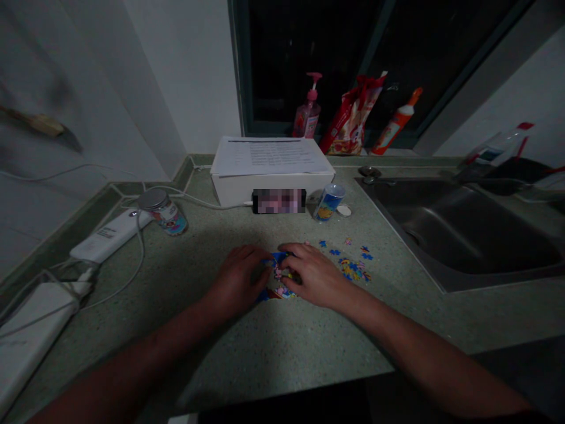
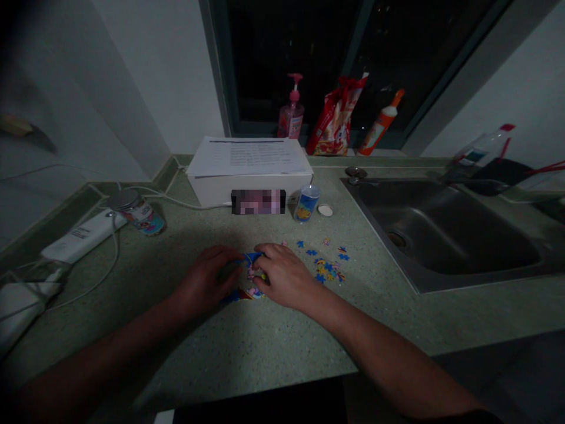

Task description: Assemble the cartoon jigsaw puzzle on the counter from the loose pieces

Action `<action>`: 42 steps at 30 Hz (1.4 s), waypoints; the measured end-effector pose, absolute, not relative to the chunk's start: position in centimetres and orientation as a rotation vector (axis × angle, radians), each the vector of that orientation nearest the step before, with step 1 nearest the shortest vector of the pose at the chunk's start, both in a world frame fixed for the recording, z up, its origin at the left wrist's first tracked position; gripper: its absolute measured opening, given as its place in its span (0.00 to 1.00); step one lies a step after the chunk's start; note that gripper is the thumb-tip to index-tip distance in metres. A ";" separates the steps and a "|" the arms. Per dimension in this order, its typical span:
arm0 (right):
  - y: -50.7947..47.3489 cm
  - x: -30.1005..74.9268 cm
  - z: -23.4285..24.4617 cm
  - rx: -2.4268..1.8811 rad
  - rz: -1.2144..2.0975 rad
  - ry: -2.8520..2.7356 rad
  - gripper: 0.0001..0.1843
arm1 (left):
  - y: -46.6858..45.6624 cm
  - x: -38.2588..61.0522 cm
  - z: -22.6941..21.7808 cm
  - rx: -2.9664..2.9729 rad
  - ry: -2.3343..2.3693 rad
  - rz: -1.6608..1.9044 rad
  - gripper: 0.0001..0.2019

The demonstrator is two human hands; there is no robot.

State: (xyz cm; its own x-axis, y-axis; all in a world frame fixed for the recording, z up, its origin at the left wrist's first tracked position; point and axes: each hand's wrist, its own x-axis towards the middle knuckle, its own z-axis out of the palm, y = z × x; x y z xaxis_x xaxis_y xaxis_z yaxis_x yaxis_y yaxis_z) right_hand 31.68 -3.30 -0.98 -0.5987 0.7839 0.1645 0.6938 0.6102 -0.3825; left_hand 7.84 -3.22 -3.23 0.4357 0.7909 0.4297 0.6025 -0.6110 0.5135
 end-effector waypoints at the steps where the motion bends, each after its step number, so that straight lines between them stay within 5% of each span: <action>1: -3.3 31.7 -1.0 -1.204 0.402 -2.520 0.05 | -3.2 7.8 -3.2 2.405 1.204 0.945 0.09; 31: -3.6 31.4 -0.8 -1.179 0.342 -2.491 0.07 | -3.2 7.9 -3.0 2.372 1.210 0.880 0.10; 42: -3.7 31.9 -0.7 -1.040 0.290 -2.325 0.08 | -3.7 8.8 -2.0 1.715 1.119 0.910 0.06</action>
